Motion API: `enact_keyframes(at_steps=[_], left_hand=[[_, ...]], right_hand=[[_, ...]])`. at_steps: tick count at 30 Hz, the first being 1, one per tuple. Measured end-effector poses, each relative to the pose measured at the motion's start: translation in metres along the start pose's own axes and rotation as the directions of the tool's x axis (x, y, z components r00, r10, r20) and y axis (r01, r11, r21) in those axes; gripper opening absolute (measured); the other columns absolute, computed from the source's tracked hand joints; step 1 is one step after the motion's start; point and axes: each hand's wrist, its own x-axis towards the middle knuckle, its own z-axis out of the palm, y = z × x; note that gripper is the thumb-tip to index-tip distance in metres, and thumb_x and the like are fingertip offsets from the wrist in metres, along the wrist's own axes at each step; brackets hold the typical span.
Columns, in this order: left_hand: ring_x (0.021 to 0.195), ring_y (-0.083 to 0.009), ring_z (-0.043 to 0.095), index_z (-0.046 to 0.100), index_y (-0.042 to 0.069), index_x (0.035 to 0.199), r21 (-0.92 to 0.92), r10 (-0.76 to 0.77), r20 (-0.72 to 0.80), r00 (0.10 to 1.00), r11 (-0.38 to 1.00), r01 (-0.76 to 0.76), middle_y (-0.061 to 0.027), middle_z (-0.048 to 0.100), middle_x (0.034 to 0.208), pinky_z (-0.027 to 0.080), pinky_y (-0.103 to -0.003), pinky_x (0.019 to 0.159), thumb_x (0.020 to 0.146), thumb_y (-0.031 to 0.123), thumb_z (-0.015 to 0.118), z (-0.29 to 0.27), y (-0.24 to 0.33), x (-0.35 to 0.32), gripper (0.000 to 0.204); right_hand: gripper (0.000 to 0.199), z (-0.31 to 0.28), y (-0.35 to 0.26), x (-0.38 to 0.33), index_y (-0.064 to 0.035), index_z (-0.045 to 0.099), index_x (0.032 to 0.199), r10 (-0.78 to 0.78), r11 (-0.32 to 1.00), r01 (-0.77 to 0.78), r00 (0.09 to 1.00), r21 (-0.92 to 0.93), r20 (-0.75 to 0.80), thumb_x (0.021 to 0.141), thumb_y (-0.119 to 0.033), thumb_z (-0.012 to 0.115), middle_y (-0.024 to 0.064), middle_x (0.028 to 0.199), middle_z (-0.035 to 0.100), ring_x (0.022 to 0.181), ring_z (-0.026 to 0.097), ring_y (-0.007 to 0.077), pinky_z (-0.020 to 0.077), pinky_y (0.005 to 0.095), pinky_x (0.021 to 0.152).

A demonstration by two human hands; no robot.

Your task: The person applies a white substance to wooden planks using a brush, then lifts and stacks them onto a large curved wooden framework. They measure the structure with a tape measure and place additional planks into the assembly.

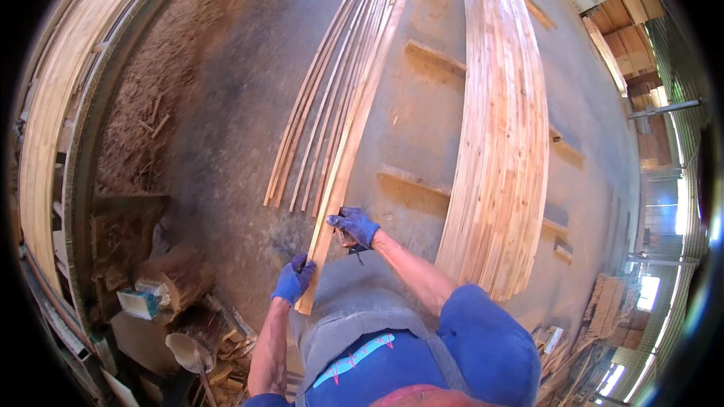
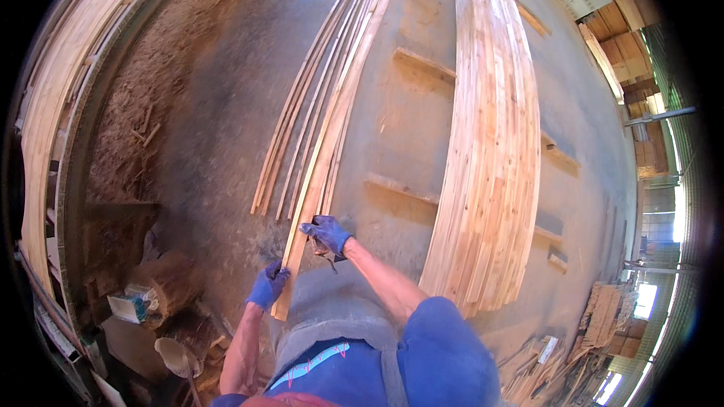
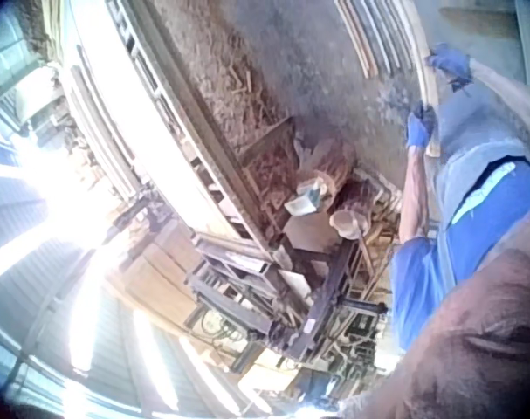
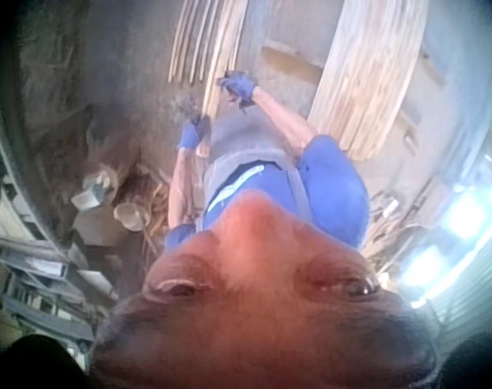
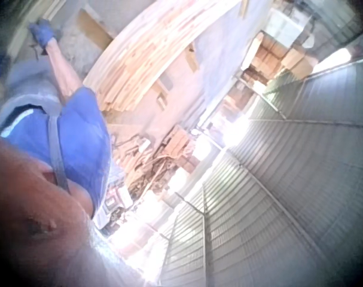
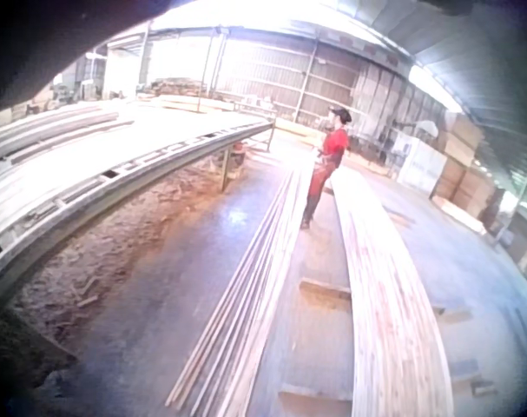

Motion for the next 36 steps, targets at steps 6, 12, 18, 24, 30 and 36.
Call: enact_keyframes(at_steps=[6, 12, 18, 24, 30, 36], left_hand=[[0.071, -0.0152, 0.065, 0.063, 0.005, 0.118, -0.489, -0.155, 0.156, 0.976, 0.846, 0.212, -0.0078, 0.069, 0.086, 0.053, -0.030, 0.064, 0.099, 0.018, 0.052, 0.002, -0.041, 0.056, 0.025], [0.072, -0.0130, 0.063, 0.058, 0.004, 0.123, -0.480, -0.144, 0.169, 0.975, 0.852, 0.209, -0.0071, 0.067, 0.087, 0.052, -0.028, 0.063, 0.100, 0.018, 0.052, 0.031, -0.048, 0.099, 0.029], [0.074, -0.0132, 0.064, 0.058, 0.004, 0.122, -0.419, -0.151, 0.212, 0.966, 0.878, 0.229, -0.0067, 0.067, 0.089, 0.051, -0.028, 0.066, 0.099, 0.019, 0.053, 0.047, -0.041, 0.123, 0.028], [0.074, -0.0097, 0.059, 0.061, 0.002, 0.117, -0.298, -0.158, 0.187, 0.970, 0.931, 0.209, -0.0016, 0.064, 0.085, 0.049, -0.027, 0.066, 0.097, 0.024, 0.057, 0.055, -0.041, 0.144, 0.030], [0.078, -0.0077, 0.054, 0.065, 0.001, 0.113, -0.254, -0.146, 0.113, 0.983, 0.952, 0.171, 0.0006, 0.064, 0.087, 0.047, -0.027, 0.069, 0.097, 0.029, 0.059, 0.039, -0.061, 0.163, 0.033], [0.079, -0.0075, 0.049, 0.067, 0.002, 0.108, -0.214, -0.136, 0.179, 0.975, 0.962, 0.173, 0.0029, 0.059, 0.085, 0.045, -0.027, 0.073, 0.096, 0.029, 0.061, 0.021, -0.045, 0.175, 0.030]], right_hand=[[0.040, -0.057, 0.023, -0.005, -0.0007, 0.061, 0.081, 0.076, 0.994, -0.069, 0.994, 0.086, -0.080, 0.089, -0.040, 0.068, 0.0058, 0.055, 0.051, 0.044, 0.052, 0.0194, 0.0436, 0.0356, 0.044], [0.037, -0.080, 0.052, 0.040, -0.0023, 0.059, 0.080, -0.052, 0.993, 0.040, 0.993, -0.115, -0.102, 0.090, -0.037, 0.068, 0.0086, 0.056, 0.058, 0.045, 0.057, 0.0177, 0.0437, 0.0302, 0.041], [0.038, -0.097, 0.045, 0.049, -0.0018, 0.060, 0.079, 0.009, 0.982, -0.035, 0.990, -0.187, -0.140, 0.088, -0.037, 0.070, 0.0076, 0.063, 0.060, 0.053, 0.058, 0.0145, 0.0467, 0.0303, 0.049], [0.038, -0.097, 0.045, 0.094, -0.0010, 0.064, 0.086, 0.071, 0.996, -0.076, 0.993, -0.047, -0.090, 0.086, -0.038, 0.074, 0.0032, 0.070, 0.060, 0.063, 0.054, 0.0099, 0.0460, 0.0298, 0.056], [0.038, -0.085, 0.067, 0.141, -0.0032, 0.060, 0.087, 0.116, 0.989, -0.118, 0.993, 0.085, 0.019, 0.087, -0.039, 0.073, 0.0030, 0.062, 0.053, 0.047, 0.051, 0.0126, 0.0423, 0.0301, 0.042], [0.038, -0.075, 0.048, 0.150, -0.0016, 0.056, 0.078, 0.116, 0.987, -0.116, 0.993, 0.107, 0.009, 0.087, -0.035, 0.074, 0.0074, 0.062, 0.056, 0.046, 0.057, 0.0156, 0.0508, 0.0308, 0.040]])
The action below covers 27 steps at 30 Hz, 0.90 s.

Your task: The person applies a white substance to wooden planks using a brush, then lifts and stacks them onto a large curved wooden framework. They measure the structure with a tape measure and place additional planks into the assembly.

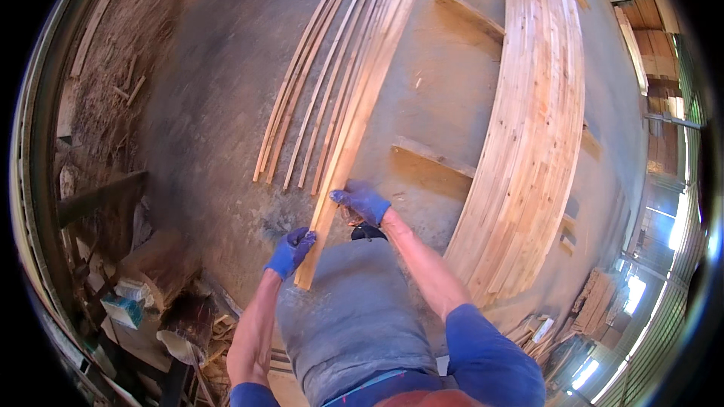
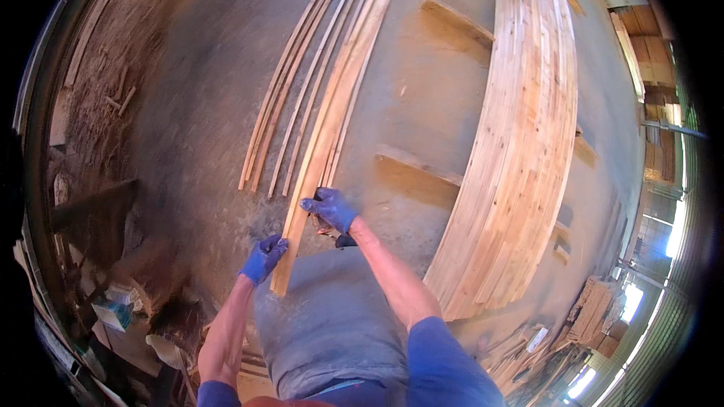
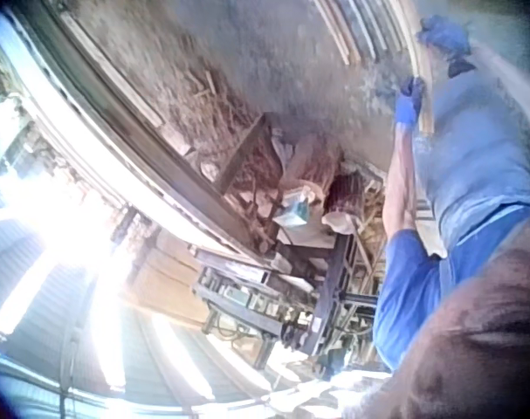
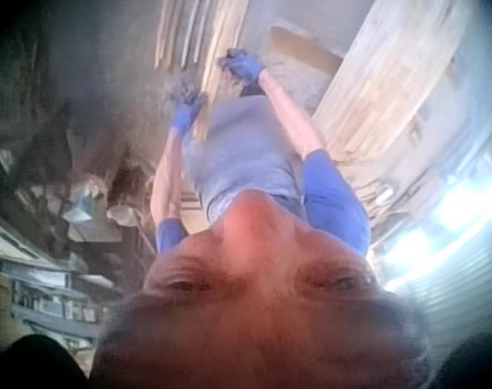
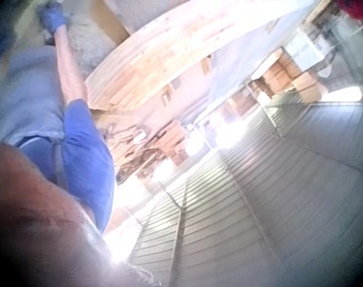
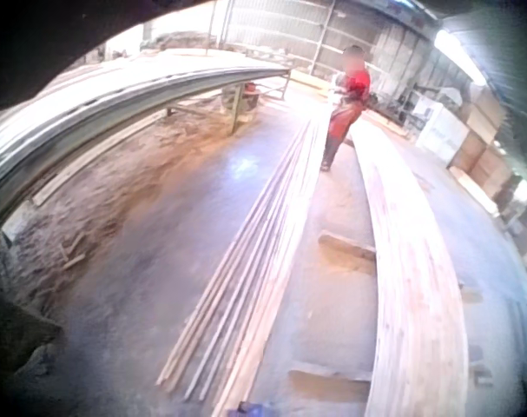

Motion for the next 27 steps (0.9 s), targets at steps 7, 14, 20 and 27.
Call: enact_keyframes(at_steps=[7, 14, 20, 27], left_hand=[[0.077, -0.0133, 0.057, 0.066, 0.002, 0.112, -0.012, 0.025, 0.012, 1.000, 1.000, -0.025, -0.0062, 0.067, 0.087, 0.049, -0.032, 0.074, 0.094, 0.033, 0.062, 0.011, 0.001, 0.023, 0.036], [0.082, -0.0284, 0.065, 0.064, 0.001, 0.112, 0.101, 0.041, -0.006, 0.999, 0.994, -0.041, -0.0198, 0.068, 0.091, 0.050, -0.038, 0.077, 0.095, 0.037, 0.059, 0.021, -0.019, 0.096, 0.040], [0.086, -0.0252, 0.064, 0.063, -0.001, 0.115, 0.119, 0.105, -0.044, 0.993, 0.988, -0.099, -0.0200, 0.069, 0.095, 0.051, -0.039, 0.081, 0.094, 0.034, 0.061, -0.004, -0.066, 0.166, 0.041], [0.091, -0.0323, 0.066, 0.063, 0.000, 0.111, 0.068, 0.138, 0.109, 0.984, 0.987, -0.146, -0.0238, 0.068, 0.097, 0.050, -0.041, 0.080, 0.094, 0.038, 0.059, -0.036, -0.114, 0.250, 0.042]], right_hand=[[0.032, -0.043, 0.043, 0.014, 0.0006, 0.066, 0.088, -0.321, 0.947, 0.320, 0.946, -0.037, -0.038, 0.090, -0.031, 0.067, 0.0078, 0.074, 0.063, 0.060, 0.057, 0.0127, 0.0448, 0.0279, 0.050], [0.025, -0.118, 0.153, 0.101, -0.0012, 0.070, 0.100, 0.037, 0.976, -0.078, 0.980, -0.202, -0.197, 0.085, -0.019, 0.063, 0.0074, 0.090, 0.070, 0.082, 0.067, 0.0207, 0.0537, 0.0318, 0.071], [0.024, -0.143, 0.264, 0.275, -0.0037, 0.065, 0.106, -0.257, 0.881, 0.241, 0.966, -0.408, 0.016, 0.090, -0.021, 0.063, 0.0080, 0.102, 0.066, 0.089, 0.063, 0.0202, 0.0525, 0.0344, 0.078], [0.042, -0.184, 0.371, 0.421, -0.0062, 0.057, 0.125, -0.315, 0.859, 0.184, 0.925, -0.477, -0.211, 0.092, -0.032, 0.062, 0.0146, 0.124, 0.061, 0.116, 0.059, 0.0252, 0.0497, 0.0369, 0.094]])
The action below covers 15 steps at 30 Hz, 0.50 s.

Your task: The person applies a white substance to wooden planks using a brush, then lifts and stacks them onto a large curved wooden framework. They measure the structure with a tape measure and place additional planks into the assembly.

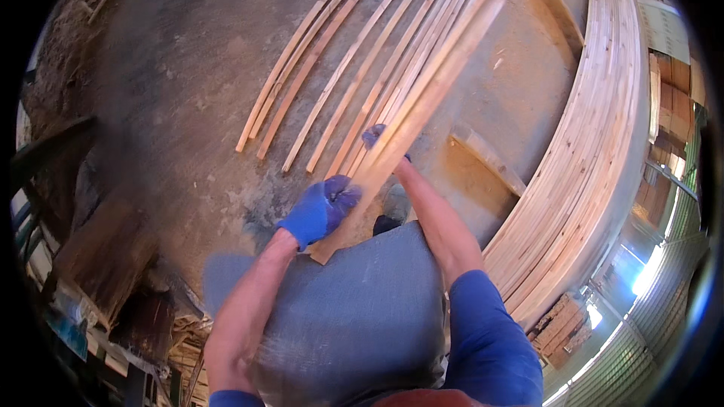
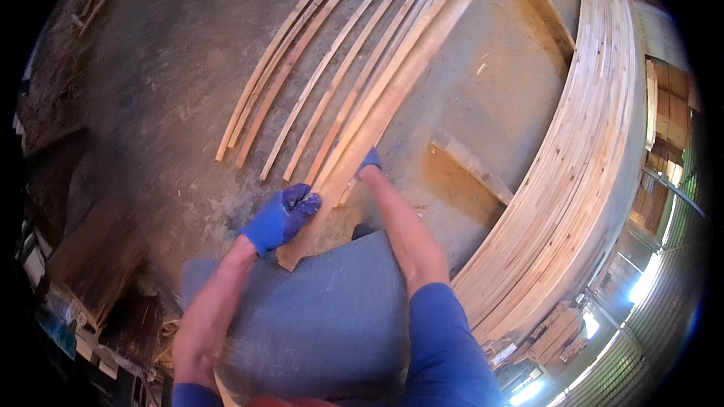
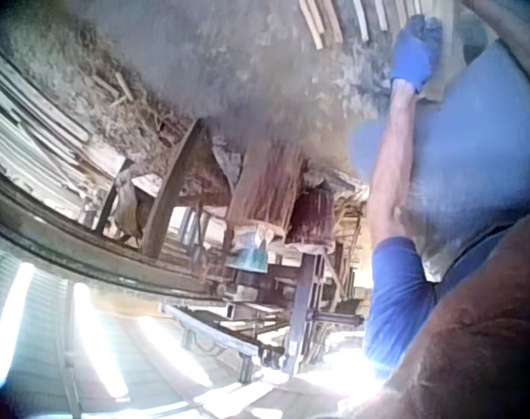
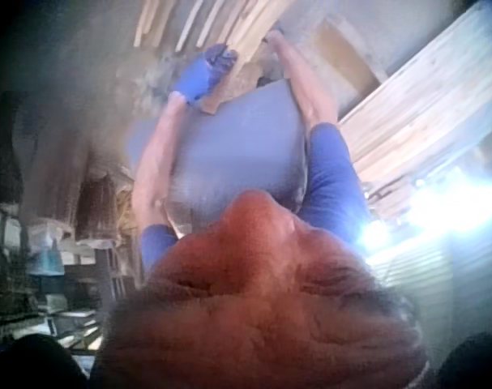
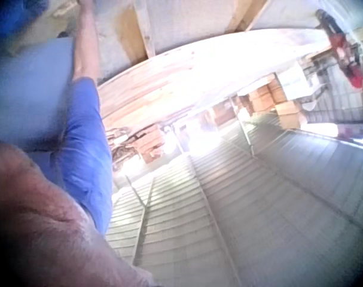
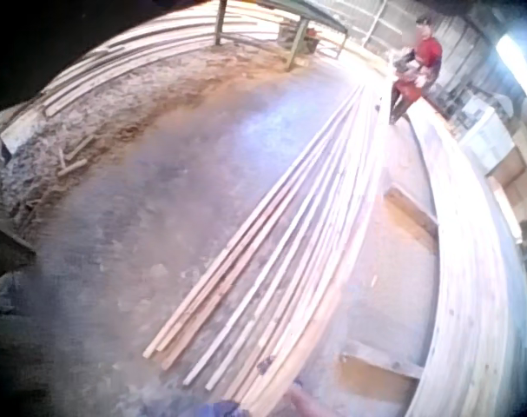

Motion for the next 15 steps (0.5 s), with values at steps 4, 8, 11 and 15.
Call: enact_keyframes(at_steps=[4, 8, 11, 15], left_hand=[[0.080, -0.0270, 0.064, 0.065, 0.001, 0.101, 0.045, 0.040, -0.191, 0.981, 0.998, -0.032, -0.0168, 0.067, 0.086, 0.049, -0.039, 0.074, 0.094, 0.041, 0.059, -0.014, -0.030, 0.013, 0.041], [0.073, -0.0129, 0.051, 0.063, 0.003, 0.091, -0.077, -0.068, -0.014, 0.998, 0.995, 0.067, -0.0025, 0.057, 0.075, 0.045, -0.031, 0.068, 0.094, 0.044, 0.060, -0.070, -0.023, 0.018, 0.042], [0.073, -0.0075, 0.045, 0.061, 0.005, 0.087, -0.046, -0.071, -0.039, 0.997, 0.997, 0.069, 0.0029, 0.050, 0.074, 0.042, -0.027, 0.065, 0.095, 0.043, 0.060, -0.095, -0.018, 0.024, 0.039], [0.074, -0.0064, 0.044, 0.061, 0.005, 0.088, -0.045, -0.097, -0.061, 0.993, 0.995, 0.094, 0.0056, 0.050, 0.076, 0.042, -0.025, 0.068, 0.097, 0.039, 0.059, -0.104, -0.001, 0.027, 0.035]], right_hand=[[0.048, 0.031, -0.095, 0.016, -0.0096, 0.059, 0.126, 0.130, 0.573, 0.072, 0.975, -0.816, 0.178, 0.088, -0.039, 0.061, 0.0181, 0.119, 0.065, 0.108, 0.064, 0.0344, 0.0503, 0.0440, 0.091], [0.039, 0.027, -0.177, -0.009, -0.0089, 0.061, 0.116, 0.158, 0.508, 0.177, 0.943, -0.843, 0.293, 0.090, -0.037, 0.056, 0.0174, 0.113, 0.067, 0.100, 0.066, 0.0359, 0.0511, 0.0483, 0.086], [0.037, 0.011, -0.172, -0.020, -0.0078, 0.060, 0.114, 0.049, 0.647, 0.158, 0.968, -0.746, 0.247, 0.090, -0.036, 0.055, 0.0168, 0.114, 0.067, 0.101, 0.066, 0.0359, 0.0511, 0.0493, 0.085], [0.039, -0.007, -0.134, -0.028, -0.0068, 0.060, 0.116, -0.022, 0.652, 0.166, 0.979, -0.740, 0.201, 0.091, -0.037, 0.055, 0.0151, 0.118, 0.066, 0.102, 0.065, 0.0370, 0.0508, 0.0489, 0.087]])
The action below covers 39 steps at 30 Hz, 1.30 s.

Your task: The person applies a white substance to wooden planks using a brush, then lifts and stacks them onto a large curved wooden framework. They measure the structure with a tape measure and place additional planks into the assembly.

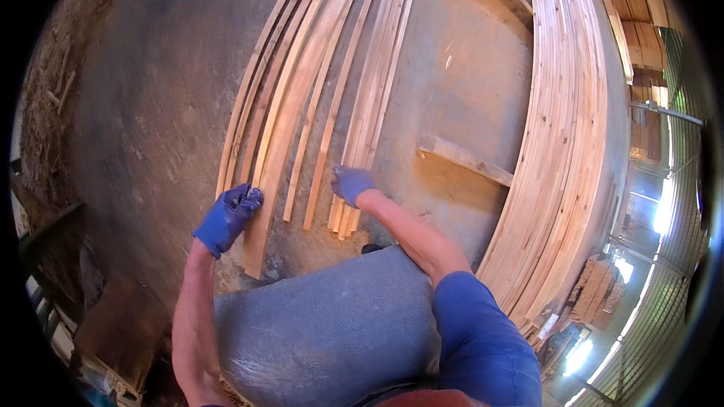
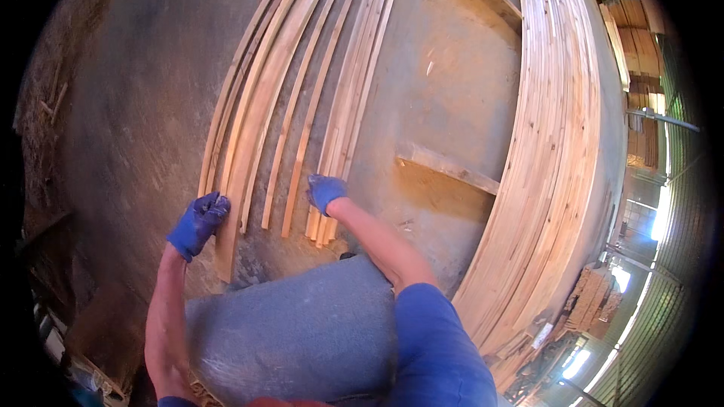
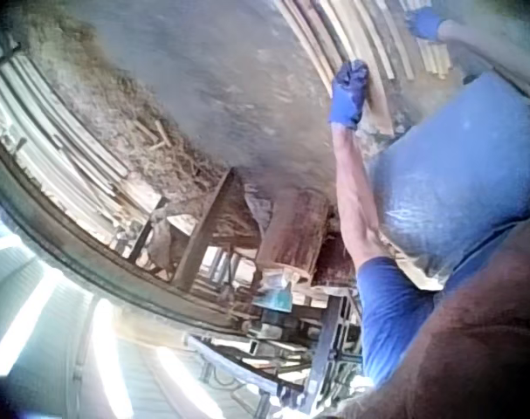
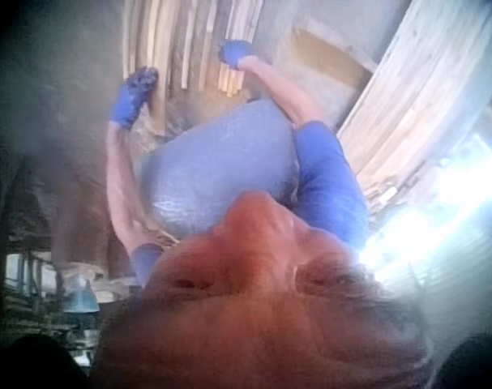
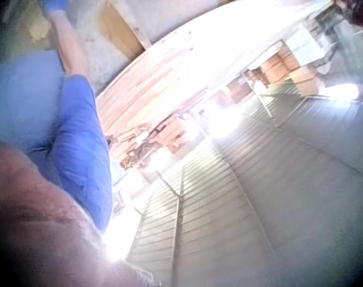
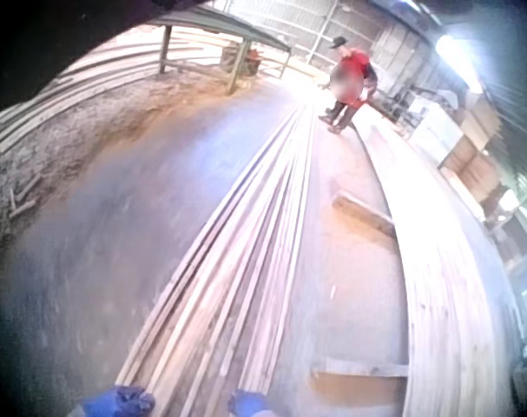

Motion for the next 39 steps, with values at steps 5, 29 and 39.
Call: enact_keyframes(at_steps=[5, 29, 39], left_hand=[[0.074, -0.0064, 0.043, 0.063, 0.004, 0.091, 0.071, 0.028, 0.010, 1.000, 0.997, -0.029, 0.0060, 0.052, 0.078, 0.042, -0.025, 0.067, 0.097, 0.039, 0.059, 0.009, 0.001, 0.014, 0.036], [0.063, -0.0087, 0.047, 0.063, 0.008, 0.088, 0.038, -0.035, 0.011, 0.999, 0.999, 0.034, 0.0035, 0.053, 0.072, 0.043, -0.028, 0.056, 0.096, 0.044, 0.058, 0.011, -0.022, 0.027, 0.038], [0.063, -0.0090, 0.046, 0.062, 0.007, 0.089, 0.097, 0.060, 0.014, 0.998, 0.993, -0.061, 0.0020, 0.053, 0.072, 0.043, -0.028, 0.057, 0.097, 0.046, 0.056, 0.012, -0.044, 0.040, 0.041]], right_hand=[[0.041, 0.005, 0.035, -0.005, -0.0045, 0.059, 0.116, 0.145, 0.986, -0.146, 0.989, 0.081, 0.014, 0.091, -0.036, 0.054, 0.0171, 0.118, 0.065, 0.102, 0.064, 0.0390, 0.0513, 0.0491, 0.087], [0.037, 0.020, 0.023, 0.043, -0.0060, 0.074, 0.100, 0.345, 0.938, -0.345, 0.938, -0.012, 0.009, 0.083, -0.035, 0.058, 0.0206, 0.104, 0.070, 0.099, 0.068, 0.0359, 0.0535, 0.0449, 0.084], [0.051, -0.017, 0.036, -0.003, 0.0022, 0.068, 0.090, 0.206, 0.895, -0.152, 0.975, 0.419, -0.086, 0.079, -0.047, 0.065, 0.0273, 0.089, 0.067, 0.084, 0.067, 0.0384, 0.0515, 0.0445, 0.074]])
